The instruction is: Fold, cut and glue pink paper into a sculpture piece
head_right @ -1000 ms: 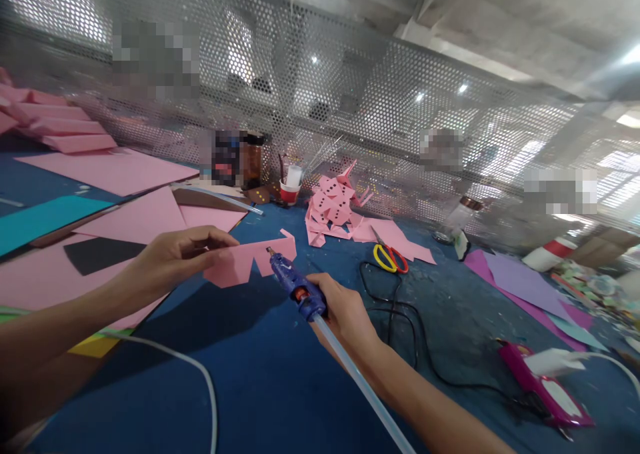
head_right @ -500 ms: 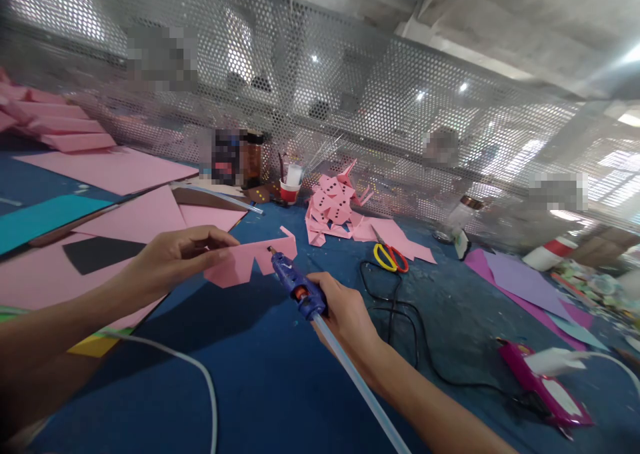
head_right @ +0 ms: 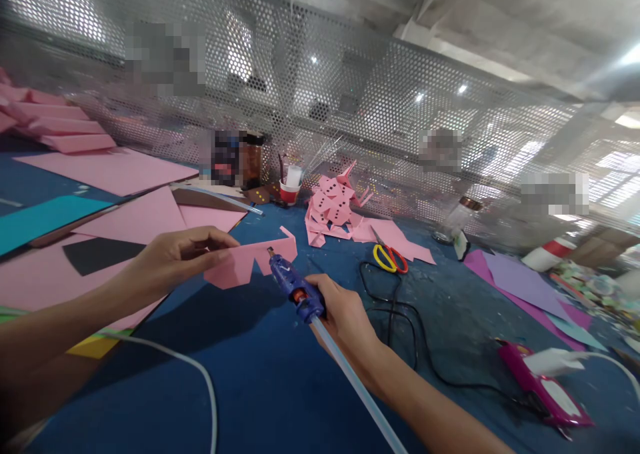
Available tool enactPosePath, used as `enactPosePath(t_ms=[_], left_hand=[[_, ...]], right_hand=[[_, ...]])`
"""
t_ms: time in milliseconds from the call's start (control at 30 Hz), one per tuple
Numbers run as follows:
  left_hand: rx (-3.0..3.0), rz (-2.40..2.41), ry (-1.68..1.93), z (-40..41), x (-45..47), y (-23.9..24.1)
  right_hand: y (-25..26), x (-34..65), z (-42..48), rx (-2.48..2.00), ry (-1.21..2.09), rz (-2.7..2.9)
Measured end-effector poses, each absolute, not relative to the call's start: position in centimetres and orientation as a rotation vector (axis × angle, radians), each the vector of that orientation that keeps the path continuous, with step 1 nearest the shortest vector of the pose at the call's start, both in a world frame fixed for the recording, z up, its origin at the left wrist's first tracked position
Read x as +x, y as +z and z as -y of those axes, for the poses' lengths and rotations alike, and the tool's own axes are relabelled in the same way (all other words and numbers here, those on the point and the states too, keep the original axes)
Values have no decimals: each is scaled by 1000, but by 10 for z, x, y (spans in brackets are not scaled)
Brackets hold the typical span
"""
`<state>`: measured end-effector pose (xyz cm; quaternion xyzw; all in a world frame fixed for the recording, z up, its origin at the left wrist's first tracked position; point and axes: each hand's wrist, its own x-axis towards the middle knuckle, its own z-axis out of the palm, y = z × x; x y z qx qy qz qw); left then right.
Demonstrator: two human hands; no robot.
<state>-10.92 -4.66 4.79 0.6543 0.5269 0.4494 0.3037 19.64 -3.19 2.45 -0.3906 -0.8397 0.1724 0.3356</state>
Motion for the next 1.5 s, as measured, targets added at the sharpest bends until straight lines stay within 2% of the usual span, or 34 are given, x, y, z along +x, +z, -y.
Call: enactPosePath(t_ms=[1500], left_hand=[[1739,-1422,1209,43,-115,48]], right_hand=[[29,202,35,-991,515,2217]])
